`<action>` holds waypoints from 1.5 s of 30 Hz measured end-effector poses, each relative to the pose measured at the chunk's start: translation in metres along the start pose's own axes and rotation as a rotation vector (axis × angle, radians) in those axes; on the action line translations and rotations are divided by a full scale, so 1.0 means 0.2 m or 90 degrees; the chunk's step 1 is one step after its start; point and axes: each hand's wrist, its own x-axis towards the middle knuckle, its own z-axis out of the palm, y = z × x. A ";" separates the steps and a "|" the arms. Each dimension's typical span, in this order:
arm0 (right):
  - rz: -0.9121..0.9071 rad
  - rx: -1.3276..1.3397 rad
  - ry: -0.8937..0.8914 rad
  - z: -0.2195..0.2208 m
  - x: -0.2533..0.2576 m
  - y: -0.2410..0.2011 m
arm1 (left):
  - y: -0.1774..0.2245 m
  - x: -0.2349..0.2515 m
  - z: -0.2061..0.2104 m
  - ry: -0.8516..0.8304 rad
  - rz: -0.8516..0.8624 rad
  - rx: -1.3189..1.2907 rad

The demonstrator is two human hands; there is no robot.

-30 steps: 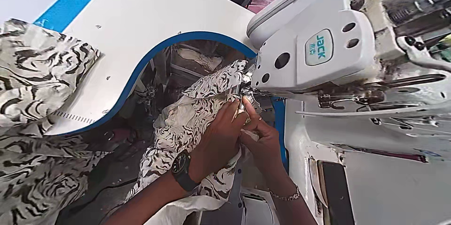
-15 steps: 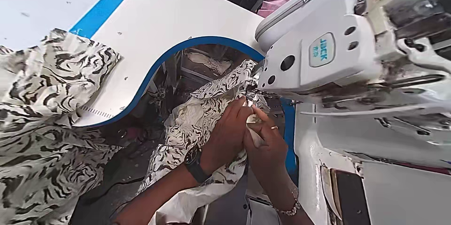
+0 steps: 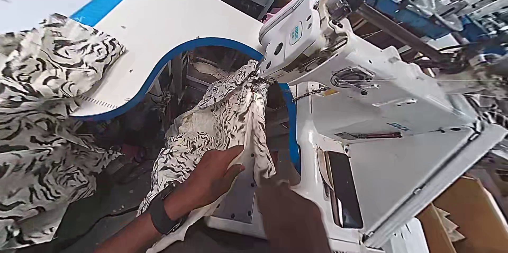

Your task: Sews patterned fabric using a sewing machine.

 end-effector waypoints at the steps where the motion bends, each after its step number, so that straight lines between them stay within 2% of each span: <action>1: -0.022 -0.002 -0.034 0.00 -0.01 -0.09 | -0.01 0.00 0.04 0.034 0.022 0.017; 4: 0.038 0.037 -0.139 -0.01 0.04 -0.12 | -0.05 0.06 0.03 0.148 0.087 0.057; 7: 0.037 0.060 -0.185 -0.14 0.09 -0.14 | -0.06 0.04 0.06 0.190 0.145 0.050; 9: 0.002 0.105 -0.260 -0.11 0.11 -0.16 | -0.07 0.02 0.06 0.177 0.146 0.027; 13: 0.036 0.085 -0.276 -0.10 0.16 -0.14 | -0.12 0.05 0.05 0.109 0.147 -0.063; 17: 0.041 0.068 -0.339 -0.09 0.19 -0.09 | -0.12 0.12 -0.02 0.040 0.131 -0.111; 22: 0.045 0.004 -0.252 -0.10 0.21 -0.09 | -0.17 0.18 0.01 0.067 0.147 -0.102; 26: 0.036 0.045 -0.288 -0.05 0.21 -0.06 | -0.16 0.21 -0.01 0.113 0.172 -0.051; 30: 0.016 -0.003 -0.213 -0.11 0.23 -0.08 | -0.16 0.26 -0.02 0.091 0.212 -0.019; 32: 0.008 0.007 -0.224 -0.07 0.23 -0.08 | -0.16 0.29 -0.03 0.082 0.215 -0.013; 34: 0.042 0.006 -0.233 -0.04 0.21 -0.07 | -0.15 0.27 -0.03 0.107 0.209 0.009; 36: 0.066 -0.027 -0.185 -0.07 0.21 -0.08 | -0.15 0.22 0.01 0.136 0.193 0.020; 40: 0.015 -0.074 -0.115 -0.02 0.25 -0.13 | -0.16 0.27 0.05 0.215 0.195 0.040; 45: 0.050 -0.141 -0.059 0.00 0.28 -0.14 | -0.15 0.21 0.11 0.280 0.216 0.058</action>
